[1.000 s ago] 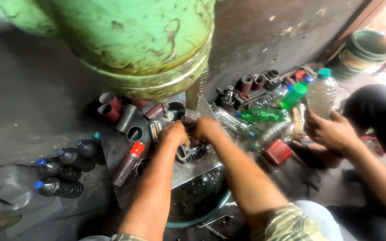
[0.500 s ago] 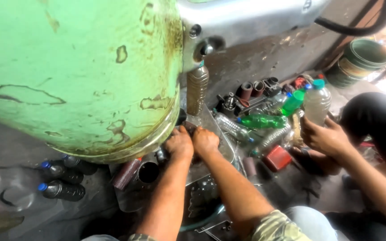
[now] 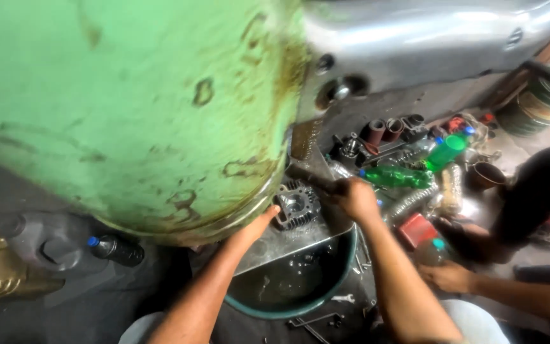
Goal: Manually operate a large vertical press or boring machine to work on a motorcycle engine cylinder block while using oil for lubrication.
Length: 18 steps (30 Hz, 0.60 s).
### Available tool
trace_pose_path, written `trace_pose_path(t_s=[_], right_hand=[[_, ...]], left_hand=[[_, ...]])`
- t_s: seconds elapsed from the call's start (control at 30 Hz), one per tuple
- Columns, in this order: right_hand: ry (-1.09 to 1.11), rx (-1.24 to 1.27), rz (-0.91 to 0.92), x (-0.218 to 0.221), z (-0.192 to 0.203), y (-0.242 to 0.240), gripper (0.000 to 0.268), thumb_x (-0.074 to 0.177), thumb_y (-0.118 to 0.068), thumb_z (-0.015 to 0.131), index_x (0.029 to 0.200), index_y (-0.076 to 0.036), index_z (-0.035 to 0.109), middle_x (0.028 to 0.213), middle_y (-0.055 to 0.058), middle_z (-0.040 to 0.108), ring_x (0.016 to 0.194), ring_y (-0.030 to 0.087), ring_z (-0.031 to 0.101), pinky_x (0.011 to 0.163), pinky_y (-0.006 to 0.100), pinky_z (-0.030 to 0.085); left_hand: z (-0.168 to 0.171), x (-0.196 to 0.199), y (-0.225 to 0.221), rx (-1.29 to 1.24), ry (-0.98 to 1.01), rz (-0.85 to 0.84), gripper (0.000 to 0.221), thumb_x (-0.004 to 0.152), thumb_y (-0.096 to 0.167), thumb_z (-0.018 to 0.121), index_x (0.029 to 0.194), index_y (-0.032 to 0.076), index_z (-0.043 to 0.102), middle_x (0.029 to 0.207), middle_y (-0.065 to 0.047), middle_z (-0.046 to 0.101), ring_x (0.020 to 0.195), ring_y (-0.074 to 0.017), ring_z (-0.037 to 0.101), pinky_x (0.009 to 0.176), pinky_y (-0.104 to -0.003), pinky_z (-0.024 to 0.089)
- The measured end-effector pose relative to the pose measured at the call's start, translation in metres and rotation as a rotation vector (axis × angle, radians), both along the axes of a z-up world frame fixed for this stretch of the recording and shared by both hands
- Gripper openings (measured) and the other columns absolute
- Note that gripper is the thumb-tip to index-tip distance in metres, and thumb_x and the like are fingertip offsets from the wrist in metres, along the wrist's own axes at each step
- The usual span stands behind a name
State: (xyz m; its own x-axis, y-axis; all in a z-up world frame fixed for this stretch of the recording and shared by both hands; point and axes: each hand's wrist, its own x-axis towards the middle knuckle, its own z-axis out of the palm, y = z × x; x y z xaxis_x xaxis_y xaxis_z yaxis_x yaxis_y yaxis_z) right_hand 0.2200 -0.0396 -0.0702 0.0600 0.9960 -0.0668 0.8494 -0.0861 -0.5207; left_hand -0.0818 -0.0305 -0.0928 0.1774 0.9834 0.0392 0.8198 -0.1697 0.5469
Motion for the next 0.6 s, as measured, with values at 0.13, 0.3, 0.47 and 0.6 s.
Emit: trace_pose_path(t_s=[0.13,0.3,0.47,0.6], right_hand=[[0.099,0.140,-0.118,0.004,0.068,-0.055,0.042,0.073,-0.024,0.084,0.112,-0.010,0.075,0.104,0.014,0.072,0.095,0.033,0.072,0.085,0.045,0.056],[-0.064,0.116,0.019,-0.027,0.125,-0.077,0.046,0.071,-0.019,0.084,0.116,-0.013,0.076,0.103,0.016,0.069,0.093,0.037,0.071,0.083,0.046,0.056],[-0.008,0.620,0.409,-0.078,0.119,-0.023,0.043,0.072,-0.014,0.082,0.112,-0.002,0.069,0.103,0.020,0.069,0.096,0.041,0.069,0.082,0.046,0.057],[-0.073,0.424,0.350,-0.099,0.113,-0.006,0.038,0.074,-0.017,0.082,0.108,-0.004,0.071,0.097,0.019,0.070,0.092,0.040,0.069,0.078,0.047,0.056]], left_hand=[[-0.014,-0.007,0.001,0.114,-0.142,-0.096,0.063,0.091,0.042,0.070,0.144,0.012,0.056,0.150,-0.017,0.053,0.138,-0.0389,0.048,0.113,-0.052,0.037],[0.020,0.006,-0.002,-0.009,-0.135,-0.031,0.056,0.091,0.037,0.072,0.139,0.013,0.057,0.146,-0.019,0.054,0.134,-0.0392,0.050,0.110,-0.052,0.040],[0.085,0.022,-0.015,-0.193,-0.095,0.000,0.063,0.088,0.030,0.073,0.145,0.017,0.048,0.140,-0.017,0.060,0.126,-0.0387,0.058,0.103,-0.049,0.046],[0.054,0.031,-0.008,-0.178,-0.199,-0.077,0.064,0.084,0.024,0.074,0.144,0.019,0.051,0.134,-0.012,0.068,0.123,-0.0336,0.066,0.101,-0.043,0.052]])
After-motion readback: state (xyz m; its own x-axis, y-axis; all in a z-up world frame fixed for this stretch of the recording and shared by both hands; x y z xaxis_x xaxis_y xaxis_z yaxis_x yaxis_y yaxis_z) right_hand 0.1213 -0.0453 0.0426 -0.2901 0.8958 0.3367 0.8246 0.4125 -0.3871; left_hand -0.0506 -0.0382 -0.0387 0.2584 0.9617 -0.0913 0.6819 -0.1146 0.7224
